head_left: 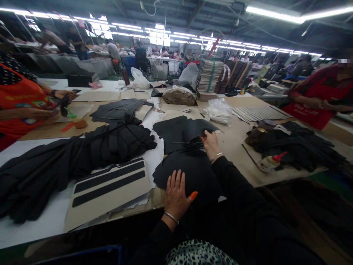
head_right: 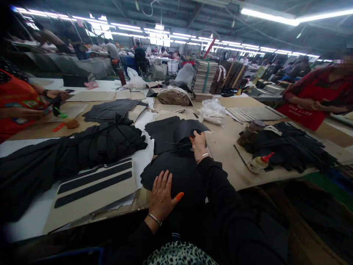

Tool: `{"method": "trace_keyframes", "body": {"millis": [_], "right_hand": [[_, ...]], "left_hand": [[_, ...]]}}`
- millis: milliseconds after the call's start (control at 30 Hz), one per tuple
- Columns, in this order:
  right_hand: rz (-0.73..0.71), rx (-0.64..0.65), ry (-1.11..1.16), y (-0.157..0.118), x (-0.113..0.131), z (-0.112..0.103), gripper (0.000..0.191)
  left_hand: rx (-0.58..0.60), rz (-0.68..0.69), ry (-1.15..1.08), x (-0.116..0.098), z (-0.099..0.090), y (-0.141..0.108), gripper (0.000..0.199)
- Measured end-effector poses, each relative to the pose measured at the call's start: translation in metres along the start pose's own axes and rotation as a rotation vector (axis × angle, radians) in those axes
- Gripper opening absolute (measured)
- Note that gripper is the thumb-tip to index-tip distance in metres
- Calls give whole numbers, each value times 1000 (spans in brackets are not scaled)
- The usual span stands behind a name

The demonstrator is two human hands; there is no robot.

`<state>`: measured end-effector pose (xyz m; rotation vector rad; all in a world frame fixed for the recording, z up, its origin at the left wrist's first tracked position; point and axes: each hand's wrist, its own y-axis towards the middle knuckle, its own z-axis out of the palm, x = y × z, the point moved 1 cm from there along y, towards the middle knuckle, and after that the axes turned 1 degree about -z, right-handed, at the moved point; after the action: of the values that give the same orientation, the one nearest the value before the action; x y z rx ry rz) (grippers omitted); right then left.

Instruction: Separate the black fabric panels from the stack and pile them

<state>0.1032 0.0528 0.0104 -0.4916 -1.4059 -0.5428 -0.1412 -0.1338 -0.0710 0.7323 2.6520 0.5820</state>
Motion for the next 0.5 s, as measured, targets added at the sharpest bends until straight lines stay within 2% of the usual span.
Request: {"method": "trace_keyframes", "body": {"millis": [133, 233, 267, 333, 400, 433, 500], "right_hand": [[115, 8, -112, -9, -19, 10, 11], [146, 55, -200, -28, -29, -2, 32], [123, 132, -257, -37, -31, -7, 41], [-8, 398, -459, -58, -37, -14, 57], [-209, 644, -728, -78, -43, -18, 63], [-295, 701, -840, -86, -46, -19, 63], [-381, 685, -949, -95, -51, -19, 58]], "left_hand": [[49, -20, -42, -1, -3, 1, 82], [75, -31, -61, -2, -5, 0, 82], [79, -34, -62, -2, -6, 0, 82], [86, -35, -58, -3, -7, -1, 84], [99, -30, -51, -3, -7, -1, 88], [107, -26, -48, -4, -7, -1, 90], [123, -16, -41, -4, -7, -2, 95]]}}
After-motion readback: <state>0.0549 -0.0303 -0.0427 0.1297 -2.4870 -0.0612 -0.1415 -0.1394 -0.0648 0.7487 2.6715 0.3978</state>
